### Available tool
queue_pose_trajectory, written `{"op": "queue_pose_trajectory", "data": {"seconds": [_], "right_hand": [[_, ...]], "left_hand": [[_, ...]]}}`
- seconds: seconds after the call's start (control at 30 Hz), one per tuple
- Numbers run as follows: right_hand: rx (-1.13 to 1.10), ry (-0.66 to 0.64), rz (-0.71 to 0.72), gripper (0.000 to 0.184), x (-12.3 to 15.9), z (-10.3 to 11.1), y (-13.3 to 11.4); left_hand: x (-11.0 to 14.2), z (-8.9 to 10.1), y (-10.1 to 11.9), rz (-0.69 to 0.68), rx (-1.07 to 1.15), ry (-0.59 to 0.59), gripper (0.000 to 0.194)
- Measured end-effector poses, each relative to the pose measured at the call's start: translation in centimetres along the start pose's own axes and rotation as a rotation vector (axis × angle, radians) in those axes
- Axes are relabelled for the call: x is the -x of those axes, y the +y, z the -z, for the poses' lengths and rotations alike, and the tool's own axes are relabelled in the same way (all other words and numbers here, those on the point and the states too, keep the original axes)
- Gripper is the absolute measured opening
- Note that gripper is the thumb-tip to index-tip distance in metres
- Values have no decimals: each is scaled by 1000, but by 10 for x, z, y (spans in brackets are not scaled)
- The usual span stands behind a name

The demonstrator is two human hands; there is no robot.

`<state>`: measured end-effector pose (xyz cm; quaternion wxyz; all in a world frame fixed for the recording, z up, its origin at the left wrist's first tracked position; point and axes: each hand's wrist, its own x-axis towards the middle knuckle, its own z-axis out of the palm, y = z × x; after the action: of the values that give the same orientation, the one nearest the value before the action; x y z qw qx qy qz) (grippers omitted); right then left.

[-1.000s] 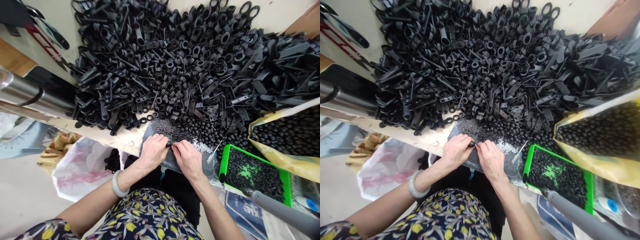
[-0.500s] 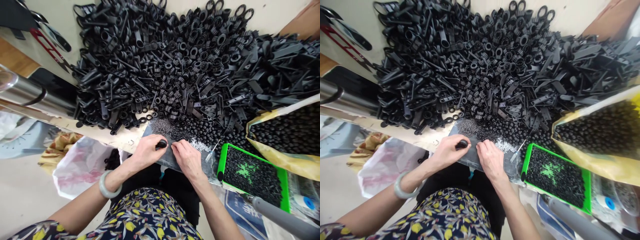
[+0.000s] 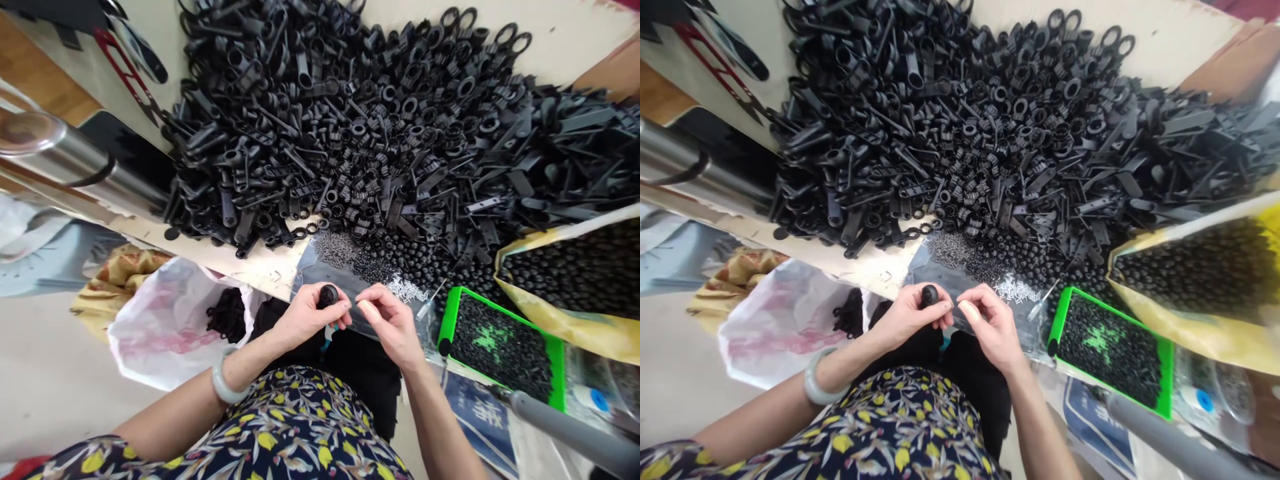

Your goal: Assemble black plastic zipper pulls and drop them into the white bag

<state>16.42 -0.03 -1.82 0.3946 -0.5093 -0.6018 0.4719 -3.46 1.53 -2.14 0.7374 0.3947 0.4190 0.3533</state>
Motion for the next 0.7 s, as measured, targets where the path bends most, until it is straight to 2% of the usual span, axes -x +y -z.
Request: {"op": "queue_pose_trajectory", "data": {"seconds": [0.17,0.5,0.6,0.7], "right_hand": [[-24,-64,-28,14,5,-2,0],[92,-136,26,16,0,6,-3],[51,-105,21,15,1,5,-2],[-27,-15,-8,12,5,-1,2]], "left_hand": [[2,1,3,53,-1,-78,30],[4,0,-4,128,115,-51,34],[3,-4,-5,151,167,-45,35],[1,-11,-4,162,253,0,34]]}}
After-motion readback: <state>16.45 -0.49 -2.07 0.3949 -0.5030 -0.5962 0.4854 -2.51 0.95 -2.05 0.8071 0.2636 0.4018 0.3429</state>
